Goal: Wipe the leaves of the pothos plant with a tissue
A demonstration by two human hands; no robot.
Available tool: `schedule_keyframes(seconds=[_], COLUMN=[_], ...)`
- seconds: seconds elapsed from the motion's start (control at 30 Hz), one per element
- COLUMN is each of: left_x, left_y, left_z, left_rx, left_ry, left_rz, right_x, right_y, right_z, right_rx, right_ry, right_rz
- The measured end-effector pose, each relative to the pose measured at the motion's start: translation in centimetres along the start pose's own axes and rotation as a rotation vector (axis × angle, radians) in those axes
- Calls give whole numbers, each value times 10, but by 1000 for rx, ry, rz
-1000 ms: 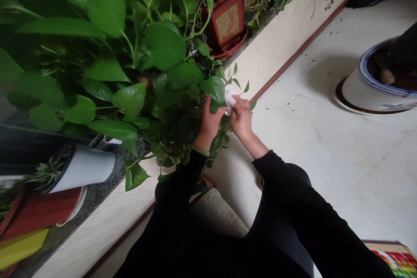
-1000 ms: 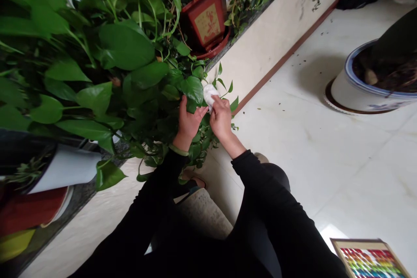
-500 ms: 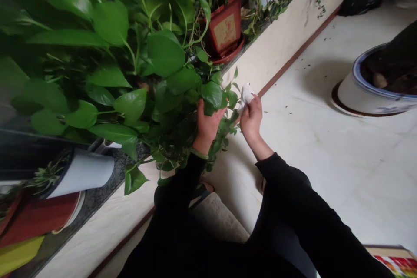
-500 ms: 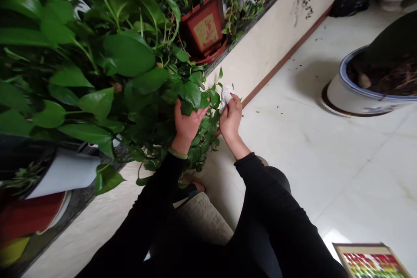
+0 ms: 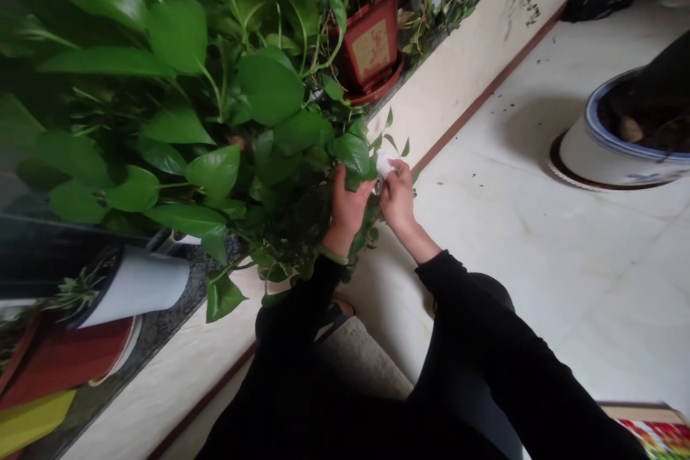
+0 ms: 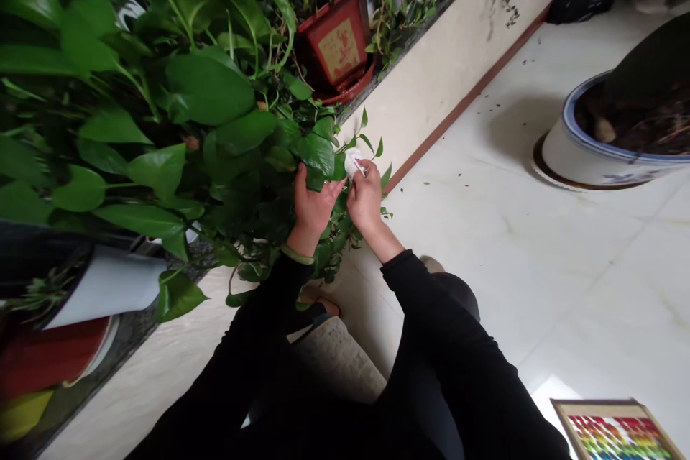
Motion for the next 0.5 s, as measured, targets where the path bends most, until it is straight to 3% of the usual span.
schedule_keyframes(seconds=[0.27, 0.37, 0.5], left_x=[5, 8, 11], left_y=[-10, -9, -10], left_z=[-5, -4, -4], left_rx=[5, -26, -15], left_ry=[196, 209, 234], left_rz=[-250, -264, -365], right_x=[19, 22, 18], right_y=[-1, -2, -1], right_z=[-7, -7, -9], right_rx=[48, 65, 51], right_ry=[43, 97, 49], right_rz=[3, -27, -29])
Point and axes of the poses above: each hand's wrist, its own z-axis towards the middle knuckle, its own y-axis out of the back of the hand, x = y × z, the point moved 7 cm from there along z, towards the middle knuckle, and after that the axes turned 11 degrees about -x, right-handed, at the moved point
